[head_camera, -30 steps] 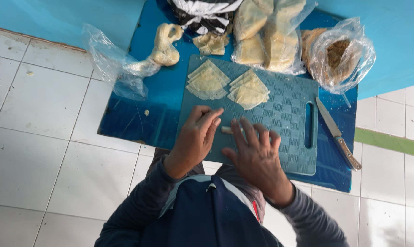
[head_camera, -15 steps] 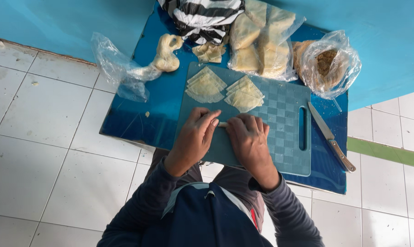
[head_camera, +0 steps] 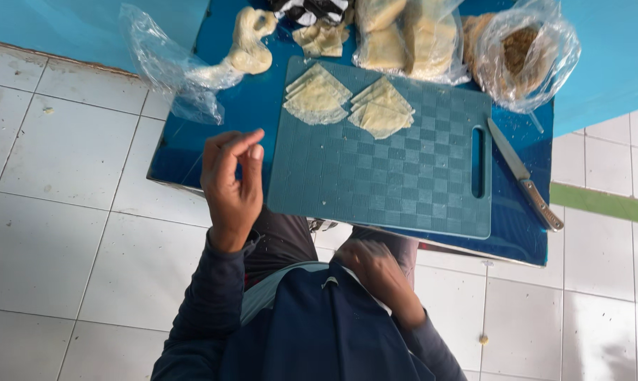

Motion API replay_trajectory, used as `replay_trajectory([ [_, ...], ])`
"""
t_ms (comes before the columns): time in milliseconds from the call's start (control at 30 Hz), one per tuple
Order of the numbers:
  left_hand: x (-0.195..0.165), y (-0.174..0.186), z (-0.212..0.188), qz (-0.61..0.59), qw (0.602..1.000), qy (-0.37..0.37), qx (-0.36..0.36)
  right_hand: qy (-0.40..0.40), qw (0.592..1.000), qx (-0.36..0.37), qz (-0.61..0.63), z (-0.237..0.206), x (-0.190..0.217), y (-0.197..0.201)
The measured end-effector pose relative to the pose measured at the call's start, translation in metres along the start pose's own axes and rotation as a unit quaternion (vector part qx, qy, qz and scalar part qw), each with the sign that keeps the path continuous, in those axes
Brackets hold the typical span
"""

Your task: The person sits at a small table and folds filled pastry triangles. They take a thin dough wrapper, place a scoop of brown filling from a plastic bag onto it, fold the wrapper over into a triangle, press the edges closed, and stack the finished pastries on the cutting board with previously folded ones.

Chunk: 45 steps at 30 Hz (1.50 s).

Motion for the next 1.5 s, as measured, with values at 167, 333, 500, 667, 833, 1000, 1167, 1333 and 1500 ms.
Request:
replay_trajectory([
  [167, 0.017, -0.013, -0.006, -0.033, 0.999, 0.019, 0.002, -0.015, 0.970, -0.046, -0.239, 0.040, -0.070, -0.057],
  [333, 0.017, -0.010, -0.008, 0.005, 1.000, 0.007, 0.005, -0.023, 0.969, -0.134, -0.205, 0.022, -0.087, -0.040],
  [500, 0.015, -0.013, -0.010, 0.041, 0.999, -0.001, 0.012, -0.156, 0.974, -0.163, -0.022, -0.020, -0.086, -0.009],
  [667, 0.009, -0.013, -0.005, 0.069, 0.997, -0.006, 0.025, -0.198, 0.969, -0.080, 0.123, -0.056, -0.025, 0.037],
  [833, -0.011, -0.012, 0.005, 0.081, 0.995, -0.018, 0.059, -0.085, 0.989, -0.083, 0.084, -0.056, 0.031, 0.141],
  [1000, -0.045, -0.030, 0.011, 0.092, 0.987, -0.068, 0.113, 0.058, 0.989, -0.096, -0.102, 0.035, 0.035, 0.192],
  [1167, -0.055, -0.065, 0.031, 0.152, 0.963, -0.143, 0.173, 0.143, 0.975, -0.089, -0.148, 0.131, 0.015, 0.174],
  [1333, -0.034, -0.091, 0.054, 0.205, 0.937, -0.181, 0.218, 0.092, 0.987, -0.093, -0.090, 0.156, -0.006, 0.167],
  [1500, -0.023, -0.113, 0.057, 0.231, 0.915, -0.213, 0.252, 0.114, 0.989, -0.075, -0.053, 0.159, -0.008, 0.152],
])
Point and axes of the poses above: each hand's wrist, its own z-axis towards the middle knuckle, its own y-axis out of the back of the hand, x = y × z, the point moved 4 cm from there along z, towards the middle knuckle
